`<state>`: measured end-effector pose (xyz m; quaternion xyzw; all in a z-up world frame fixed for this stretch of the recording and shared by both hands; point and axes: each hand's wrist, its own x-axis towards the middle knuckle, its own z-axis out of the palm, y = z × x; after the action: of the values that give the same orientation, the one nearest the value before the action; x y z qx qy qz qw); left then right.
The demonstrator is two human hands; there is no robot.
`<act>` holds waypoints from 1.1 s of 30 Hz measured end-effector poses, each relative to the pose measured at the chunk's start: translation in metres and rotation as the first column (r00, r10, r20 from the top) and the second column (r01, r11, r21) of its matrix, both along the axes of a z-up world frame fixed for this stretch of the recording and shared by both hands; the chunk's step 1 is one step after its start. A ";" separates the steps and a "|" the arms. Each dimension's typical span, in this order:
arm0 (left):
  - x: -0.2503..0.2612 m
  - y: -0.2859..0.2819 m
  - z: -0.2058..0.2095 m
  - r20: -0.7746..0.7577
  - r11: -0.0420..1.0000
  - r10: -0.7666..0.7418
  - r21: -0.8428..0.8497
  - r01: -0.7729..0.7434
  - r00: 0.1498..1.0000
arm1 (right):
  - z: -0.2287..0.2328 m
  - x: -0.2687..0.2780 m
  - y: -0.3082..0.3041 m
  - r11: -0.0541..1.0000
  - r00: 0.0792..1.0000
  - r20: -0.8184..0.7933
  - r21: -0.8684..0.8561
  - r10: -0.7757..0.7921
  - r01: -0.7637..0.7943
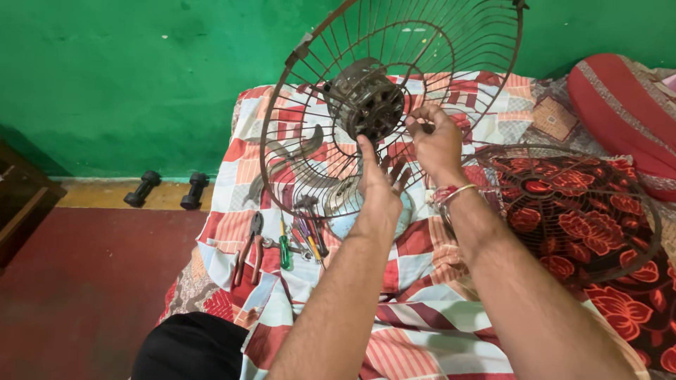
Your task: The person uses a screwdriver and pliers to tighten screws on the back of a fan motor housing, then attaches the front and rear wire cages to the fan assembly. The fan blades and other tools remain on the bed during the process.
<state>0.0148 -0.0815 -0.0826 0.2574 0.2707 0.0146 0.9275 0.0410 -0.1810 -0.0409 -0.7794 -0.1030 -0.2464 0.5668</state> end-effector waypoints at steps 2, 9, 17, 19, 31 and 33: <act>0.000 -0.002 -0.002 0.050 0.998 0.058 0.026 -0.059 0.997 | 0.003 -0.012 0.000 0.990 0.990 0.068 -0.059 -0.122 0.126; 0.004 -0.004 -0.001 0.044 0.987 0.158 -0.026 -0.157 0.986 | -0.017 -0.040 0.022 0.953 0.965 0.057 0.178 -0.257 0.244; 0.003 -0.002 0.000 0.093 0.976 0.209 -0.076 -0.202 0.974 | -0.025 -0.032 0.030 0.953 0.981 0.122 0.282 -0.150 0.110; 0.005 -0.004 0.001 0.088 0.974 0.220 -0.078 -0.214 0.971 | -0.022 -0.033 0.030 0.959 0.976 0.146 0.259 -0.159 0.118; 0.002 -0.001 0.004 0.108 0.982 0.178 -0.090 -0.168 0.978 | -0.018 -0.045 0.036 0.986 0.966 0.234 0.152 -0.110 0.075; -0.001 0.000 0.006 0.085 0.984 0.168 -0.071 -0.162 0.982 | -0.016 -0.045 0.038 0.980 0.967 0.208 0.165 -0.147 0.113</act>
<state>0.0142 -0.0815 -0.0768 0.2033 0.2493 0.0945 0.9421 -0.0042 -0.1433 -0.0566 -0.7072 -0.0944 -0.3747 0.5921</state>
